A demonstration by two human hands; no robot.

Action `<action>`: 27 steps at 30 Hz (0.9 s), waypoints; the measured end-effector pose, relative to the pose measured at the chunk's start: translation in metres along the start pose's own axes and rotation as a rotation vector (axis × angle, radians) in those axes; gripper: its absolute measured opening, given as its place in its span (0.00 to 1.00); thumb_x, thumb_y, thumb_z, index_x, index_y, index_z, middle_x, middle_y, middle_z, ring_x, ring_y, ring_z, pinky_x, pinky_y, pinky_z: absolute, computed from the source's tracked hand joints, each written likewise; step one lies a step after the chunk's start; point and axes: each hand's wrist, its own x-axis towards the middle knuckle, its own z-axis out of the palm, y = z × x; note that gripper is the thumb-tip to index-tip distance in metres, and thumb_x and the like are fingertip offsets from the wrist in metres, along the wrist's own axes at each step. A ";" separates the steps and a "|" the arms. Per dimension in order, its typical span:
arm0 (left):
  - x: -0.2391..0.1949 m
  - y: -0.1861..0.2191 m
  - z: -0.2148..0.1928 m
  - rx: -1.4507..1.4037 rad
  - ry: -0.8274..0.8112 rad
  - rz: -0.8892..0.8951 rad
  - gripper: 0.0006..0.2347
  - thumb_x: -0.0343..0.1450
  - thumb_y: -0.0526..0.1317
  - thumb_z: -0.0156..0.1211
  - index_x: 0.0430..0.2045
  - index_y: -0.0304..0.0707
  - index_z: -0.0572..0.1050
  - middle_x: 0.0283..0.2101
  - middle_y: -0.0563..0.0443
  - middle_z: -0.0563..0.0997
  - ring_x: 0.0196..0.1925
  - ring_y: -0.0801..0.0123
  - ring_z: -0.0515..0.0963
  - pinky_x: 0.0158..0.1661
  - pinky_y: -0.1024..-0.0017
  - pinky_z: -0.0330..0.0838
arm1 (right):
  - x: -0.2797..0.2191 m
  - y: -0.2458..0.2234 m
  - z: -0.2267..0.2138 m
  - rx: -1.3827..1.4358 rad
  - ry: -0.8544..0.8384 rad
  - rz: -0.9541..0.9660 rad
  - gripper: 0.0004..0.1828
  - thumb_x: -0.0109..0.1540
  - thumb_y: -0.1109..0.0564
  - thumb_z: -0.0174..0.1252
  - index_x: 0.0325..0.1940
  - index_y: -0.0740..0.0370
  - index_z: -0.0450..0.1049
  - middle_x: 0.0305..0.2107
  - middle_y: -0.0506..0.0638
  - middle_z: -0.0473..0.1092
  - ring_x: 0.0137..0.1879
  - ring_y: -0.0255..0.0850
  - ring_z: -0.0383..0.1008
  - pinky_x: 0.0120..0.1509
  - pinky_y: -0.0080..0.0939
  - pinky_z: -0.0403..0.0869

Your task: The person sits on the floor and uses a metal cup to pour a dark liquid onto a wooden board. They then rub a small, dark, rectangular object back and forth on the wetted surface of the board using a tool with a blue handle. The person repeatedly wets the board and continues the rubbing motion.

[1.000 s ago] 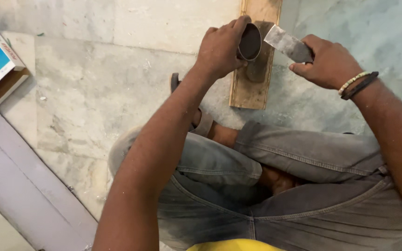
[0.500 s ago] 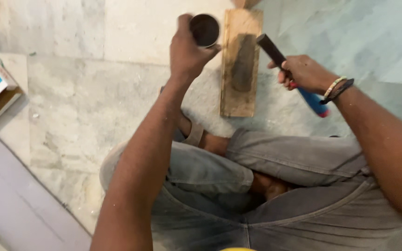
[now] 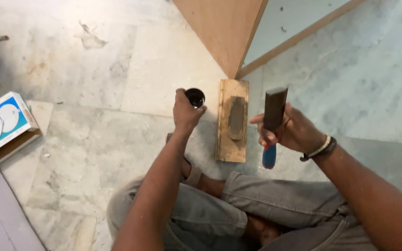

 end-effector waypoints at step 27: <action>-0.106 0.182 -0.106 -0.810 -0.568 0.649 0.12 0.75 0.36 0.63 0.52 0.37 0.80 0.52 0.48 0.83 0.54 0.71 0.82 0.57 0.71 0.79 | -0.005 -0.007 0.077 -0.034 -0.059 -0.045 0.36 0.71 0.26 0.38 0.55 0.59 0.70 0.31 0.47 0.68 0.40 0.39 0.67 0.54 0.49 0.70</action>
